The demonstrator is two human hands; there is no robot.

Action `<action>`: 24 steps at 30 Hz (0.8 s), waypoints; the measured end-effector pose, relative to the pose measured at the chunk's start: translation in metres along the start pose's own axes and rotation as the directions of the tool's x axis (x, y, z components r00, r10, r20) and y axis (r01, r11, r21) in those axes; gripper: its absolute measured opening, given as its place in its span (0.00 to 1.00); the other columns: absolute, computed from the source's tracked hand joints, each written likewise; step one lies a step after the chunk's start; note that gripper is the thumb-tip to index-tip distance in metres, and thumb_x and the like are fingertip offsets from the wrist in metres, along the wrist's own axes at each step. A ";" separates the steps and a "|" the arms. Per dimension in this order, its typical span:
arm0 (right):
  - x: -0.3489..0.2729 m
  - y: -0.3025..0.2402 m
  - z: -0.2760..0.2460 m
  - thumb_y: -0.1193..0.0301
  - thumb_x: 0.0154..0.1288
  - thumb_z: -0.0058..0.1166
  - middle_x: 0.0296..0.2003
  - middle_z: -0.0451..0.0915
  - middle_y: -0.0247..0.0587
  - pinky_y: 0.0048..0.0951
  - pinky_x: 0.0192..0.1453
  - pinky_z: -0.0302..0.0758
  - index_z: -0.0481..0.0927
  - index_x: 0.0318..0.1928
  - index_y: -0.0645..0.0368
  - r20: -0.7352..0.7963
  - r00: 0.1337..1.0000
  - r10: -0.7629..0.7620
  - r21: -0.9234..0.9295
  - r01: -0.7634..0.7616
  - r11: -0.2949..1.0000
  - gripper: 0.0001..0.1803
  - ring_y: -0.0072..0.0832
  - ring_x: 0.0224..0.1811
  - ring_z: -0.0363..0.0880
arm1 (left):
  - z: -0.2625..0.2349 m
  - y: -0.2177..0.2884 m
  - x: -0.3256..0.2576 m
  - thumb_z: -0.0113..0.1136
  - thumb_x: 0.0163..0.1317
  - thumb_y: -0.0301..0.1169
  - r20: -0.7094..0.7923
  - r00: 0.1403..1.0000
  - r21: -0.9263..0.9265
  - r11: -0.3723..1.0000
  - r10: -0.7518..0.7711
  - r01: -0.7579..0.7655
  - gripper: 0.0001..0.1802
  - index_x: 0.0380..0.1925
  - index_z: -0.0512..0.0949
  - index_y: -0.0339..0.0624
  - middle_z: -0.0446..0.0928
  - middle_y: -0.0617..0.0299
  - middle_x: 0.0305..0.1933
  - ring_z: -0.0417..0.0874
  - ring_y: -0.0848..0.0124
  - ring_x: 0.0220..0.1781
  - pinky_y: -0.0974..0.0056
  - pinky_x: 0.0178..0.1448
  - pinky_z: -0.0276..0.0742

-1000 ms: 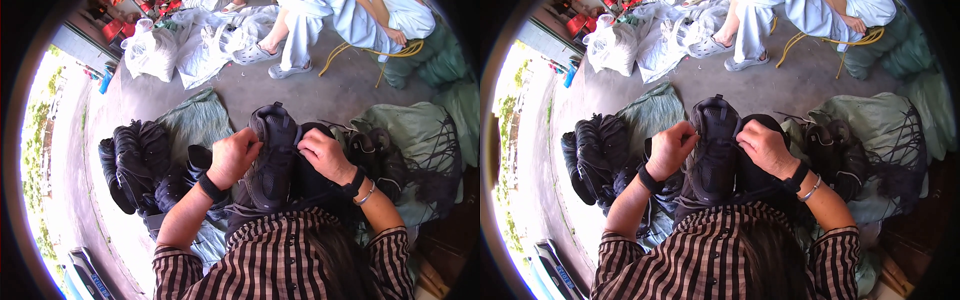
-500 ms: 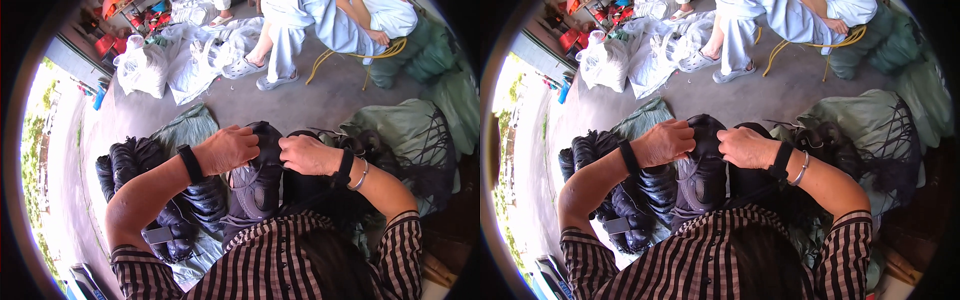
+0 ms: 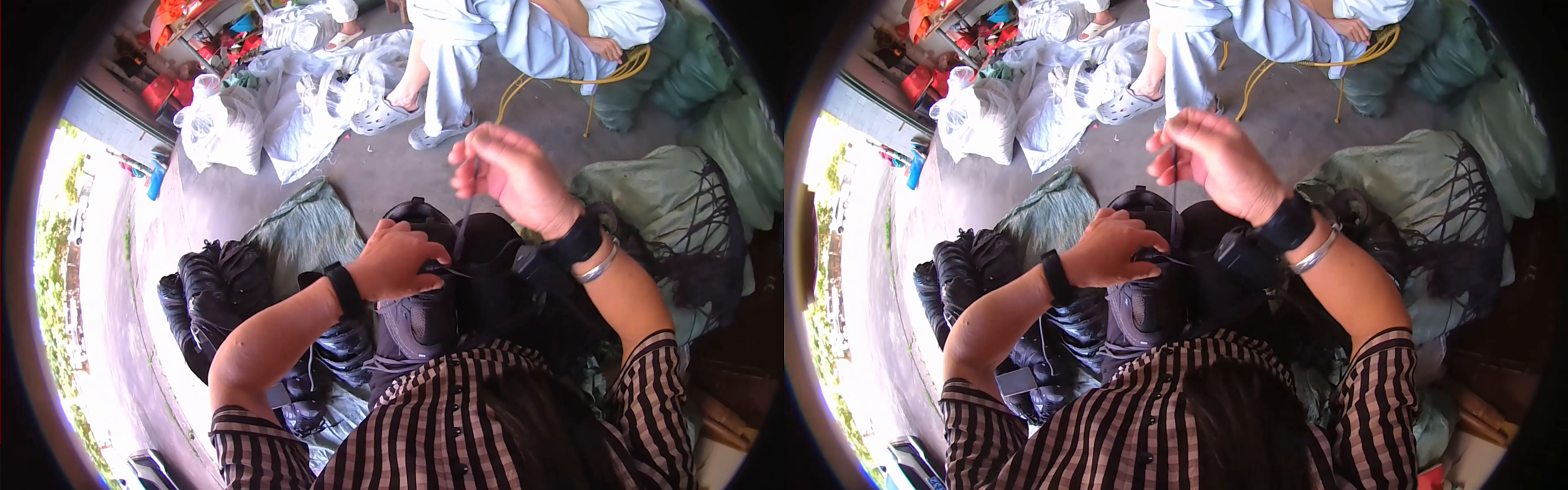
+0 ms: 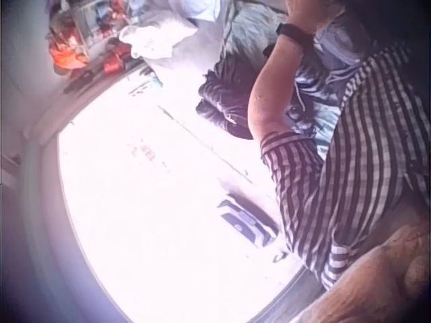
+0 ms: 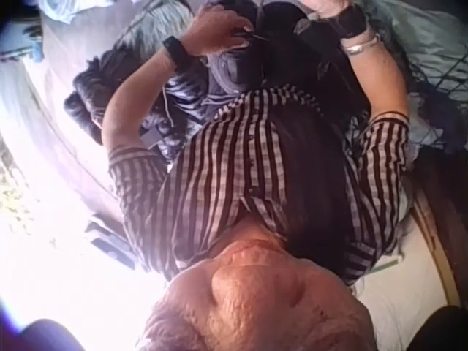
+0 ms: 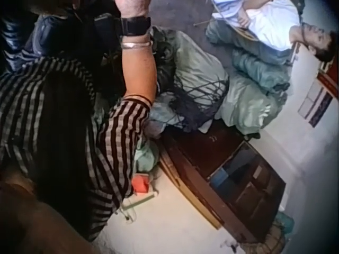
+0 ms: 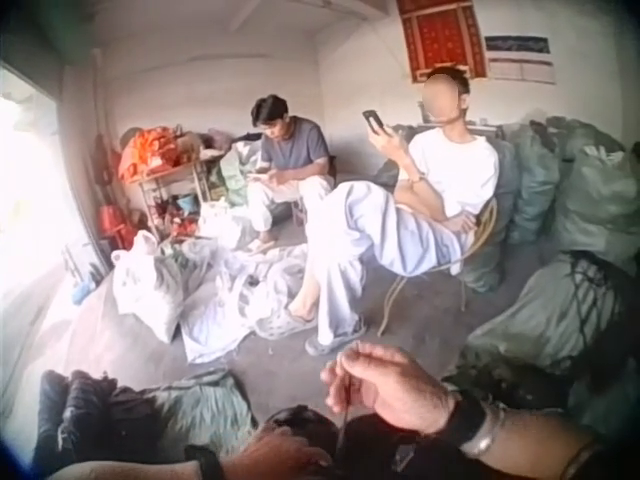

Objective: Lace a pair of black high-top boots.

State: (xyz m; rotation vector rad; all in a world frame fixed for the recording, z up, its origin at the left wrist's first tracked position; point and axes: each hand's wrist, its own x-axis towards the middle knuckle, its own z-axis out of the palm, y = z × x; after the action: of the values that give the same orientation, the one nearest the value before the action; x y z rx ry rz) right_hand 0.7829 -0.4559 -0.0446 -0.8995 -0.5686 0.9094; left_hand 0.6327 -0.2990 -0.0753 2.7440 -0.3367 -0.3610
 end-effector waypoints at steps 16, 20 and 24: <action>-0.027 -0.113 0.018 0.55 0.70 0.45 0.13 0.59 0.23 0.21 0.22 0.53 0.70 0.47 0.63 0.524 0.852 -0.010 0.190 -0.106 0.976 0.22 0.14 0.16 0.53 | 0.018 0.010 0.007 0.64 0.50 0.49 -0.085 0.972 -0.138 0.969 -0.219 0.206 0.12 0.21 0.81 0.57 0.77 0.71 0.22 0.75 0.67 0.38 0.59 0.58 0.57; -0.081 -0.169 0.047 0.66 0.67 0.49 0.15 0.61 0.21 0.15 0.16 0.48 0.73 0.42 0.68 0.338 0.897 -0.286 0.131 0.256 0.958 0.15 0.09 0.13 0.53 | 0.024 0.025 0.011 0.64 0.50 0.50 -0.180 0.918 -0.009 0.934 -0.354 0.358 0.13 0.24 0.81 0.56 0.76 0.68 0.23 0.75 0.65 0.38 0.59 0.57 0.60; -0.101 -0.159 0.013 0.72 0.64 0.48 0.15 0.60 0.23 0.16 0.17 0.47 0.74 0.43 0.66 0.466 0.811 -0.353 0.129 0.332 0.934 0.11 0.11 0.13 0.53 | 0.009 0.003 -0.004 0.67 0.48 0.40 -0.359 0.923 -0.056 0.990 -0.138 0.126 0.12 0.33 0.79 0.52 0.76 0.64 0.32 0.75 0.62 0.45 0.57 0.51 0.69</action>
State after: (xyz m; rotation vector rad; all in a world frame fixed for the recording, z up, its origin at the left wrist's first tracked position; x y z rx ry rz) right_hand 0.7888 -0.5856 0.0922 -0.4960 -1.1053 0.8075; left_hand 0.6262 -0.3035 -0.0820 2.7340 -0.0470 0.1105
